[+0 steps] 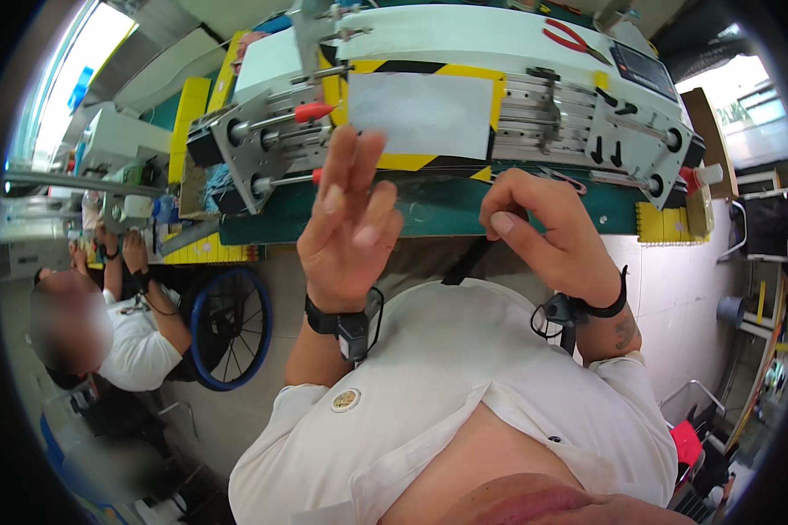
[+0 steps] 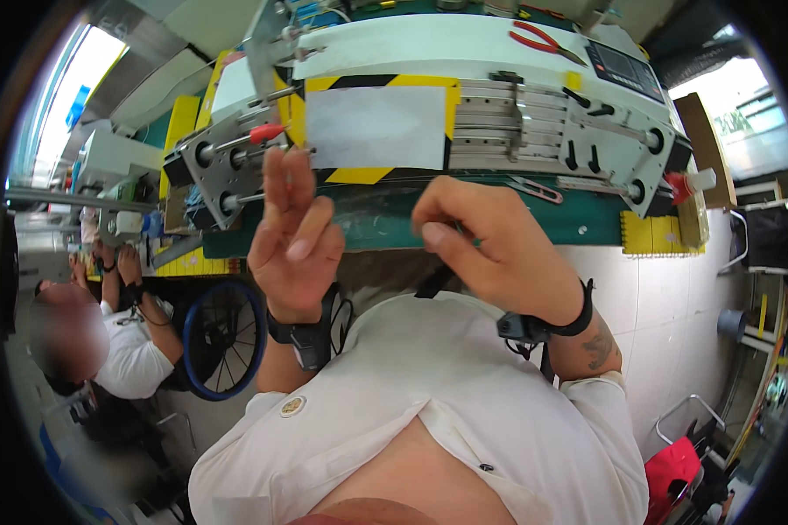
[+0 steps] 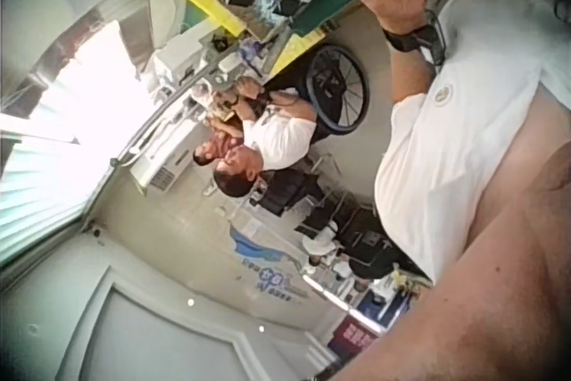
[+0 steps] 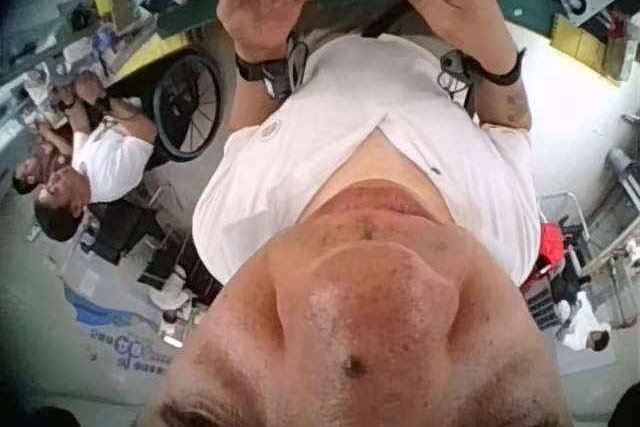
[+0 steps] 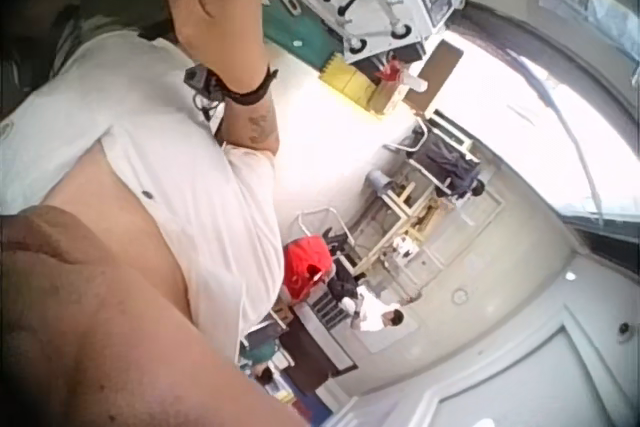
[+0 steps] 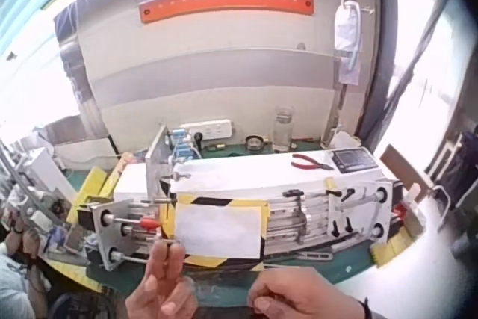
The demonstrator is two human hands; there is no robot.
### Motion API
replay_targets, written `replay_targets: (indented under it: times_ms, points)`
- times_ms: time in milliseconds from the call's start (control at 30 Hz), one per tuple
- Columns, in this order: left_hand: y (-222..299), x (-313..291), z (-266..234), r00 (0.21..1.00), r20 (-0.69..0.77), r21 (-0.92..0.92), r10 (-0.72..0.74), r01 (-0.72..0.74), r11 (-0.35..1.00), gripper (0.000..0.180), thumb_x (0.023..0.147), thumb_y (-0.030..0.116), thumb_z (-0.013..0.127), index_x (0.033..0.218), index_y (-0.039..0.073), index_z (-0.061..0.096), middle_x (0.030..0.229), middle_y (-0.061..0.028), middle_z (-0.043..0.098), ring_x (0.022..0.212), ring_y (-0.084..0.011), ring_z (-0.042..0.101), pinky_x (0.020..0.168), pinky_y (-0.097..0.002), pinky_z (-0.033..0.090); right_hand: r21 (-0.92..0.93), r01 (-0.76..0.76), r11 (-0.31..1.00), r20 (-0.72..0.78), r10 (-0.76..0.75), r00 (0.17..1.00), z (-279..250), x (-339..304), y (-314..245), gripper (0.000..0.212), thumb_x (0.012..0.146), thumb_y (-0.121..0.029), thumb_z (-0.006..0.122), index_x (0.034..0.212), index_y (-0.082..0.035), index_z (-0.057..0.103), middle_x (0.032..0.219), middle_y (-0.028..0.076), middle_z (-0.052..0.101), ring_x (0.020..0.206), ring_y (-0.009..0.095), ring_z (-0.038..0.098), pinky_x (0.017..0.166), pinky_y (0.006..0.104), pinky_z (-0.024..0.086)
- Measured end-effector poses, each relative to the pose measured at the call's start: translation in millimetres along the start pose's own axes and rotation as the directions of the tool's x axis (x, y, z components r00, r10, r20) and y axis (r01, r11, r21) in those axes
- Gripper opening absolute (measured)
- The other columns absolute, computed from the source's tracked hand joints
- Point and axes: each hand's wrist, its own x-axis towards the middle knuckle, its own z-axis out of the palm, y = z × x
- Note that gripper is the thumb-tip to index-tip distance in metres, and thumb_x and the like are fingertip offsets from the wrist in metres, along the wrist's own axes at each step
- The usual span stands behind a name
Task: Assembling and testing small mechanical components using a jig, glue, and marking tools.
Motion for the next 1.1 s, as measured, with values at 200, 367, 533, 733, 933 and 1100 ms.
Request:
replay_targets:
  times_ms: [200, 367, 533, 733, 933, 1100]
  points:
    - [11.2, -0.3, 2.5, 0.993, -0.118, 0.183, -0.005, 0.027, 0.983, 0.082, 0.112, 0.014, 0.057, 0.187, 0.005, 0.023, 0.193, -0.0155, 0.029, 0.098, -0.0163, 0.064, 0.069, -0.0224, 0.054, -0.748, 0.387, 0.539, -0.109, -0.675, 0.73, 51.5, 111.2, -13.4, 0.012, 0.096, -0.006, 0.074, 0.107, -0.005, 0.07, 0.098, 0.011, 0.066, 0.098, 0.033, 0.064, 0.088, 0.0461, 0.052]
    - [23.7, 11.2, -1.9, 0.968, -0.25, 0.258, -0.008, 0.074, 0.963, 0.077, 0.115, 0.017, 0.056, 0.185, 0.001, 0.027, 0.183, -0.014, 0.045, 0.101, -0.0143, 0.066, 0.067, -0.0232, 0.052, -0.797, 0.353, 0.491, 0.019, -0.563, 0.826, 62.9, 149.1, -6.2, 0.025, 0.09, -0.017, 0.08, 0.112, -0.007, 0.076, 0.099, 0.009, 0.071, 0.101, 0.032, 0.07, 0.092, 0.0479, 0.054]
    - [28.8, 38.3, 8.3, 0.953, -0.3, 0.395, 0.033, 0.092, 0.914, 0.061, 0.117, 0.018, 0.062, 0.173, -0.002, 0.05, 0.156, -0.013, 0.072, 0.086, -0.0112, 0.068, 0.064, -0.0221, 0.047, -0.848, 0.361, 0.389, 0.004, -0.675, 0.738, 43.2, 186.4, 8.8, 0.028, 0.086, -0.016, 0.081, 0.111, -0.006, 0.074, 0.097, 0.012, 0.071, 0.099, 0.036, 0.071, 0.089, 0.0487, 0.055]
    - [86.3, 44.1, 38.3, 0.986, -0.115, 0.989, -0.121, 0.102, -0.105, 0.031, 0.115, 0.01, 0.069, 0.142, 0.001, 0.082, 0.103, -0.004, 0.083, 0.066, -0.0093, 0.063, 0.061, -0.0266, 0.052, -0.736, 0.292, 0.611, -0.104, -0.528, 0.843, 11.3, 129.2, 13.6, 0.014, 0.105, -0.012, 0.072, 0.116, -0.004, 0.07, 0.108, 0.013, 0.071, 0.104, 0.039, 0.071, 0.094, 0.0523, 0.057]
    - [115.9, 95.5, 34.4, 0.899, 0.4, 0.46, -0.177, -0.364, -0.81, 0.037, 0.095, -0.006, 0.074, 0.123, 0.013, 0.088, 0.109, -0.0105, 0.074, 0.1, -0.036, 0.077, 0.087, -0.0453, 0.062, -0.606, 0.277, 0.746, -0.124, -0.432, 0.893, 39.7, 98.7, 14.6, 0.042, 0.105, -0.009, 0.072, 0.147, -0.004, 0.065, 0.129, 0.019, 0.071, 0.122, 0.042, 0.067, 0.109, 0.0517, 0.052]
    - [119.5, 110.4, 41.4, 0.856, 0.298, 0.341, -0.422, -0.509, -0.79, 0.034, 0.09, -0.009, 0.074, 0.114, 0.012, 0.085, 0.112, -0.0089, 0.073, 0.105, -0.033, 0.077, 0.089, -0.0436, 0.063, -0.559, 0.309, 0.77, -0.135, -0.452, 0.882, 51.3, 108.0, 22.4, 0.051, 0.104, -0.009, 0.072, 0.154, -0.005, 0.062, 0.133, 0.019, 0.071, 0.126, 0.042, 0.065, 0.114, 0.0519, 0.049]
